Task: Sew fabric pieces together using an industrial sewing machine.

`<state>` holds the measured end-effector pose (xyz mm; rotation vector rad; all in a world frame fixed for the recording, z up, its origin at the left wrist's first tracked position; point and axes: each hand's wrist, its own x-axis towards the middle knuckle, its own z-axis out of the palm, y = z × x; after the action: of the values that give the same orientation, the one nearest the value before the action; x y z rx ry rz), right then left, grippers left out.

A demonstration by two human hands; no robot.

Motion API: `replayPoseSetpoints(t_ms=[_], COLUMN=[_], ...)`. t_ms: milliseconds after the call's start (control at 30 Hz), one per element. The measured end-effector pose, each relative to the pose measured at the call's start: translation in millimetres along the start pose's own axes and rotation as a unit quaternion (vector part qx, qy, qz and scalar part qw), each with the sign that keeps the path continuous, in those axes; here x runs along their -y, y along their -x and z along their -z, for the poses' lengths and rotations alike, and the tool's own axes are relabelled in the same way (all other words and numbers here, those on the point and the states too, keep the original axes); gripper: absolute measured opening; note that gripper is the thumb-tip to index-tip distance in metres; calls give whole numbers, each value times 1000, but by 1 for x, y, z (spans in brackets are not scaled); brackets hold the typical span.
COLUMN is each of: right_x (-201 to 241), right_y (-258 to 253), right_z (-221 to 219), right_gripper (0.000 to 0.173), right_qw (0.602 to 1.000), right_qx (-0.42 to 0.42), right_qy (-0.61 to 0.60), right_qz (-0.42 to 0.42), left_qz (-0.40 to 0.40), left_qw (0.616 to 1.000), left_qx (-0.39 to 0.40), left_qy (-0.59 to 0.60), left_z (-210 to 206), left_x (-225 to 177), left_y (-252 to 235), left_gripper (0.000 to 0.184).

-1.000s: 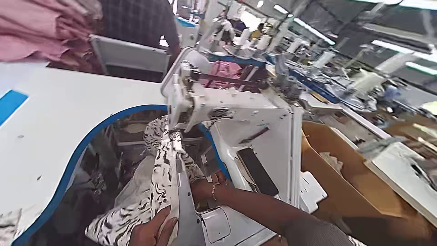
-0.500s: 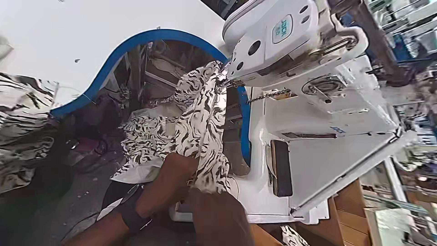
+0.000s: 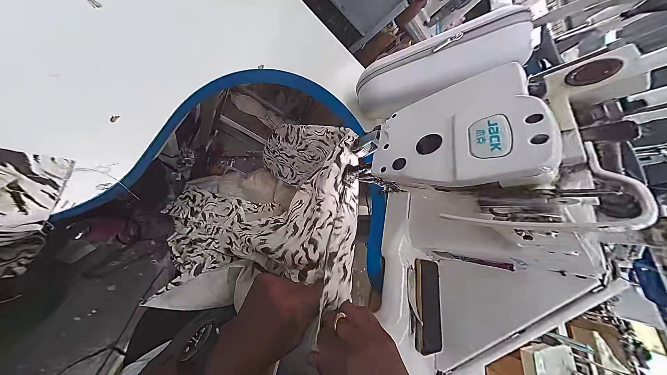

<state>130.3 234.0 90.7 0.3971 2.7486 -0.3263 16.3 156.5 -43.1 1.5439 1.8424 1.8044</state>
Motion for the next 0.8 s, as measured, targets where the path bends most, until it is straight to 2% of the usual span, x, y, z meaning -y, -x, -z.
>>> replayPoseSetpoints(t_ms=[133, 300, 433, 500, 633, 700, 800], right_x=[-7, -11, -11, -12, -14, -17, -21], right_y=[-7, -19, -6, 0, -15, -31, -49], right_z=[7, 5, -2, -2, 0, -2, -2], right_gripper=[29, 27, 31, 32, 36, 31, 24], right_qw=[999, 994, 988, 984, 970, 961, 960], right_qx=[-20, -78, -86, -94, -152, -177, -184], right_qy=[11, 57, 66, 65, 159, 199, 197], right_qz=[-29, -58, -114, -140, -105, -76, -78], left_qz=[36, 81, 115, 108, 81, 79, 96], left_qw=[999, 993, 987, 989, 994, 991, 986], left_qx=[-4, 12, 75, 80, 49, 53, 48], left_qy=[35, 90, 80, 60, 58, 89, 129], left_z=[-4, -7, 7, 9, -6, -10, -14], left_x=[8, 20, 8, 2, 1, 8, 18], left_y=[-12, -37, -41, -32, -24, -30, -43], left_gripper=[26, 27, 28, 27, 26, 18, 18])
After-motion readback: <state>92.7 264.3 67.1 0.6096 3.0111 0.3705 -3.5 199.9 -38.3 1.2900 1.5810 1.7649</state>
